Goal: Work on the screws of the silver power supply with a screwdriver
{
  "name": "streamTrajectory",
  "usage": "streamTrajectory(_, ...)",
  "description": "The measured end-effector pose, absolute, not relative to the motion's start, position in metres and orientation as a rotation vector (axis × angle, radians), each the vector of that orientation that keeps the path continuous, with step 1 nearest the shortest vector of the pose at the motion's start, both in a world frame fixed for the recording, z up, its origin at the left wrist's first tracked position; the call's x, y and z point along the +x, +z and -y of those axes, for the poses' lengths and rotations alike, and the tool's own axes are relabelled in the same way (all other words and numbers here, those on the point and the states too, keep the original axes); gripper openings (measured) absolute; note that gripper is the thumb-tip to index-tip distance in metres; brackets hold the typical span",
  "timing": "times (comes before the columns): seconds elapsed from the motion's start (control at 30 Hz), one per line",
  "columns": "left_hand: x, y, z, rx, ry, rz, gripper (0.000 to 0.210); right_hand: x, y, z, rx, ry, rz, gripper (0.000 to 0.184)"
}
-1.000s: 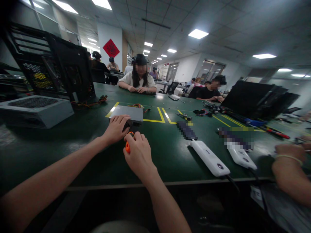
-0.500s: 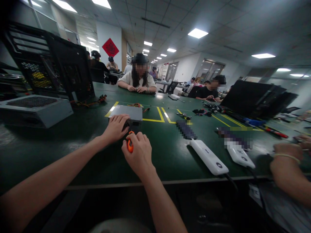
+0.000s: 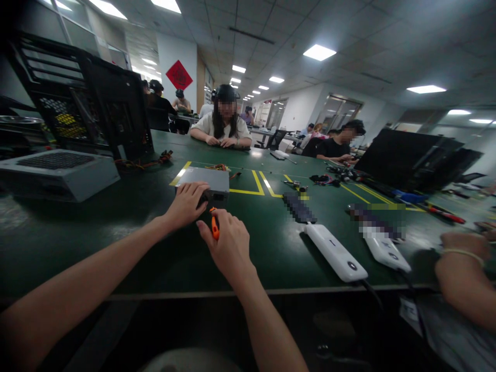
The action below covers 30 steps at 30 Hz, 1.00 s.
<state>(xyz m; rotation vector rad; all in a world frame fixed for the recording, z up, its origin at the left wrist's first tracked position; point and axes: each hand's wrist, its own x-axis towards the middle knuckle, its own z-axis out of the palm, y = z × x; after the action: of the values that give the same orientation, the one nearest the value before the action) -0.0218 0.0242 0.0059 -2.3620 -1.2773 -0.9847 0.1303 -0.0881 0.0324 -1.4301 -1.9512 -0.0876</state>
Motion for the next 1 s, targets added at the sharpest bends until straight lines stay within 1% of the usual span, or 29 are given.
streamTrajectory(0.07,-0.0216,0.0067,-0.0232,-2.371,-0.987,1.273,0.039,0.1309,0.0345,0.0889,-1.496,-0.075,1.941,0.028)
streamTrajectory(0.2,-0.0218,0.0071,-0.0226,-2.373,-0.975,1.260,0.038,0.1325,0.0371,0.0911,-1.435,-0.218,2.099,0.012)
streamTrajectory(0.27,-0.0219,0.0069,-0.0231,-2.362,-0.969,1.264,0.038,0.1334,0.0378,0.0916,-1.398,-0.235,2.158,0.012)
streamTrajectory(0.33,-0.0219,0.0068,-0.0237,-2.357,-0.959,1.265,0.038,0.1336,0.0379,0.0914,-1.396,-0.166,2.145,0.012)
streamTrajectory(0.43,-0.0219,0.0069,-0.0238,-2.351,-0.957,1.260,0.037,0.1334,0.0370,0.0906,-1.473,-0.027,2.023,0.025)
streamTrajectory(0.47,-0.0220,0.0069,-0.0238,-2.350,-0.960,1.258,0.037,0.1336,0.0366,0.0905,-1.505,-0.013,1.991,0.026)
streamTrajectory(0.57,-0.0219,0.0069,-0.0238,-2.346,-0.965,1.259,0.036,0.1360,0.0354,0.0908,-1.504,-0.113,2.036,0.015)
streamTrajectory(0.67,-0.0209,0.0069,-0.0241,-2.333,-0.976,1.279,0.035,0.1385,0.0342,0.0907,-1.425,-0.215,2.103,0.017)
streamTrajectory(0.73,-0.0195,0.0072,-0.0242,-2.318,-0.993,1.298,0.033,0.1385,0.0332,0.0898,-1.430,-0.171,2.051,0.017)
streamTrajectory(0.87,-0.0160,0.0084,-0.0241,-2.280,-1.003,1.342,0.029,0.1369,0.0307,0.0881,-1.561,-0.044,1.901,0.027)
streamTrajectory(1.0,-0.0138,0.0083,-0.0250,-2.251,-1.007,1.372,0.025,0.1386,0.0298,0.0884,-1.481,-0.181,2.013,0.015)
